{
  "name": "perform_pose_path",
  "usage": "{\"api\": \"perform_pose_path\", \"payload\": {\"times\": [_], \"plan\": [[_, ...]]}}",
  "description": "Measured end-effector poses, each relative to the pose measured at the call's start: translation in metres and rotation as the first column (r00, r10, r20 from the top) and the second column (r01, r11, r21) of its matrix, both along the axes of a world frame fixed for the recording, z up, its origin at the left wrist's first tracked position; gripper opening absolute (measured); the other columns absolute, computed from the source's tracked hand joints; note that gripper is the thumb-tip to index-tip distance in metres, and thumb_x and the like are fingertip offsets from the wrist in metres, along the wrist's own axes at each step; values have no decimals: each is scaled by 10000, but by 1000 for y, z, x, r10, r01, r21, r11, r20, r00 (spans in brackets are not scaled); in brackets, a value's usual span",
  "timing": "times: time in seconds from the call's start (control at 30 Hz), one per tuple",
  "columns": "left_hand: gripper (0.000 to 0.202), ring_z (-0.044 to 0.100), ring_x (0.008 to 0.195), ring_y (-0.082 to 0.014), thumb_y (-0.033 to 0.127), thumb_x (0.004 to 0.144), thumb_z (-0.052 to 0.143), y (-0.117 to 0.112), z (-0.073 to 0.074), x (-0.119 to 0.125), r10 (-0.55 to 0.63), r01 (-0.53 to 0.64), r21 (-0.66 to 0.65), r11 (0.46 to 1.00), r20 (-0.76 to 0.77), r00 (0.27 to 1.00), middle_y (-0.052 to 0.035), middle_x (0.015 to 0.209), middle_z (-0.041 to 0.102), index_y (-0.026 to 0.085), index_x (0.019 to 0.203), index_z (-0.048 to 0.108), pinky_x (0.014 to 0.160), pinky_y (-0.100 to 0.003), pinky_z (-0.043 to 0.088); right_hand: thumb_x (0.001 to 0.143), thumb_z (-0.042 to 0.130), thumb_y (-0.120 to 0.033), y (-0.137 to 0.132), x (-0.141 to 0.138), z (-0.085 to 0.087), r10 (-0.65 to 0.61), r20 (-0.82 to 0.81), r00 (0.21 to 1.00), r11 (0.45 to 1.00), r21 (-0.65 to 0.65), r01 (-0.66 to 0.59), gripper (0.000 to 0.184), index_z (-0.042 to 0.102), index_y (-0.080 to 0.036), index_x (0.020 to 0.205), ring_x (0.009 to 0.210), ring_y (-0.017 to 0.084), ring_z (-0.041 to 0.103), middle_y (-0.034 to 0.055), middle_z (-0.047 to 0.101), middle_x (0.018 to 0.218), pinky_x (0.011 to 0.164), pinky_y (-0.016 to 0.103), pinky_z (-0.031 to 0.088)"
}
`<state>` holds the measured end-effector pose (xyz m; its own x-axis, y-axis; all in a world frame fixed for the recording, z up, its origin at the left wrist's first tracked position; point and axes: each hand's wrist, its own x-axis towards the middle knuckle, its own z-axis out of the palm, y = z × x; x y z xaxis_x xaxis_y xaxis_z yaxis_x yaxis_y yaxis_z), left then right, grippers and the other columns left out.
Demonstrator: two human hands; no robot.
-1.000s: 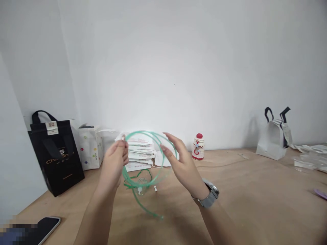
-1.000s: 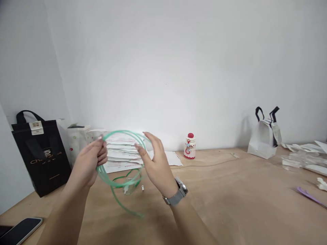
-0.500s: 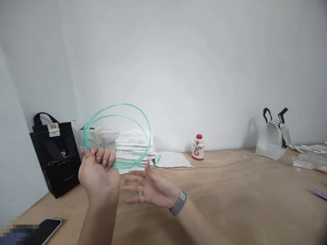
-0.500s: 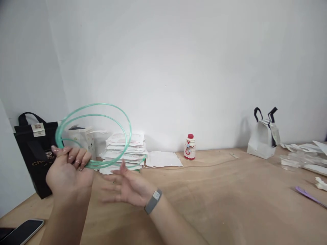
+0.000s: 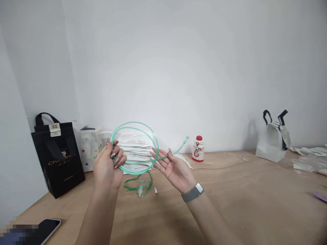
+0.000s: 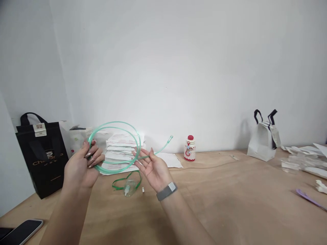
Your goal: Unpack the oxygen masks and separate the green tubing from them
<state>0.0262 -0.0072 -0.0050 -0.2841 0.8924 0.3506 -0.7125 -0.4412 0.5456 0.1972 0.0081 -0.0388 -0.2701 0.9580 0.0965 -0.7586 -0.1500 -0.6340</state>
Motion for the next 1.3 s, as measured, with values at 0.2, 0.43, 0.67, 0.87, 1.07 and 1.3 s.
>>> {"api": "perform_pose_path", "payload": {"times": [0.2,0.43,0.67,0.87,1.07,1.3], "plan": [[234,217,318,-9,179,894,433,-1,1,-2,-192,168,-98,981,-351,916,92,443,299,105,732,585,307,-109,237,866,477,-413,-10,5,11,-64,14,998,992,112,62,307,543,-155,1020,377,75,374,-114,343,434,540,264,518],[214,191,351,-9,293,845,524,0,-2,-2,-133,93,-104,990,-504,854,96,468,299,127,717,566,319,-105,181,677,685,-323,-10,7,10,-461,381,801,849,452,274,576,423,-263,1187,364,51,237,-142,308,490,336,199,380],[309,134,413,-34,387,816,553,-2,-4,-5,-293,220,-195,956,-689,663,91,481,267,149,620,534,363,-135,151,626,711,-311,0,12,6,-577,622,529,784,604,145,608,524,-207,1195,457,70,325,-106,359,521,421,201,285],[317,173,407,-46,410,837,505,-12,-2,-11,-331,282,-213,935,-811,483,79,453,293,143,723,630,400,-190,150,620,732,-371,7,7,-1,-504,670,545,813,582,37,478,619,-181,1043,528,84,364,-83,411,536,479,217,274],[308,164,422,-43,397,836,531,-8,1,-16,-246,216,-141,966,-755,607,81,473,279,142,683,615,397,-183,153,740,581,-482,11,4,-7,-524,712,467,838,530,132,392,444,-184,525,479,82,346,-71,380,467,481,236,277],[441,365,404,-37,331,833,560,-11,2,-14,-227,229,-94,969,-703,674,61,581,490,265,1255,449,442,-173,301,747,588,-266,19,8,-8,-276,270,922,937,288,196,366,383,-185,455,385,46,286,-92,342,385,423,183,314]]}}
